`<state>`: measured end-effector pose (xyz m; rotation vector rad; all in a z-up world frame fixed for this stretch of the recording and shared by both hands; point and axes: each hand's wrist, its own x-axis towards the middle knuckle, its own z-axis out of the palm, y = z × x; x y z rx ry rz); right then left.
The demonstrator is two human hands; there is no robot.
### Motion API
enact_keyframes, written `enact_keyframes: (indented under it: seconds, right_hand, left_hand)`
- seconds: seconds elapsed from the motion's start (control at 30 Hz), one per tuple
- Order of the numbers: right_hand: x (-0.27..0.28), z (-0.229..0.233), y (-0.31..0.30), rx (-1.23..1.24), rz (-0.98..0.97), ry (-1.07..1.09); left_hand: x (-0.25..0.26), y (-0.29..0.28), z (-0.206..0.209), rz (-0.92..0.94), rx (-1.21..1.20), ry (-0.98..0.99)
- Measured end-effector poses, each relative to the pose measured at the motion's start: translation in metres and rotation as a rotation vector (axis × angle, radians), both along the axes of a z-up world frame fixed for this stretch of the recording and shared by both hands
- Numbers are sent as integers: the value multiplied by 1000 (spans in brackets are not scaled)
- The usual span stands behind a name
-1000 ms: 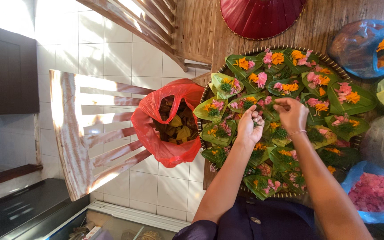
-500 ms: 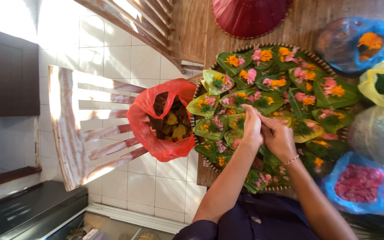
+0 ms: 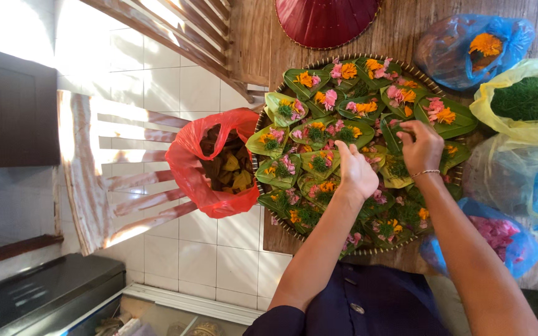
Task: The person assembles traditional offerings by hand, placing small pink and orange flowers and green grass-like material into folded leaf containers arranged on a large tray.
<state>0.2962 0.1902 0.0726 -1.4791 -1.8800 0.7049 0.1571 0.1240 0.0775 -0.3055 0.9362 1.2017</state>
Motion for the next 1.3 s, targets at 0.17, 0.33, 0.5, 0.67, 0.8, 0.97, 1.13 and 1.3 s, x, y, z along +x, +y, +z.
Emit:
enact_keyframes:
  seconds: [0.17, 0.33, 0.5, 0.67, 0.8, 0.97, 1.13, 1.3]
  right_hand:
    - [-8, 44, -20, -80, 116, -31]
    - [-30, 47, -51, -365, 419, 503]
    - [23, 47, -21, -217, 314, -25]
    - [144, 69, 68, 11, 41, -230]
    - [214, 36, 130, -38, -96, -581]
    - [227, -36, 174, -234, -86, -585]
    - [252, -51, 174, -360, -73, -448]
    - [271, 0, 164, -240, -57, -129]
  left_hand:
    - [14, 7, -53, 108, -115, 46]
    - [14, 26, 12, 107, -78, 71]
    - [24, 45, 115, -29, -22, 440]
    - [83, 77, 123, 12, 283, 667]
    - [144, 106, 84, -125, 397, 904]
    - [201, 156, 28, -499, 610, 1064]
    - [220, 208, -3, -731, 759, 1407]
    - [239, 221, 5, -795, 931, 1467]
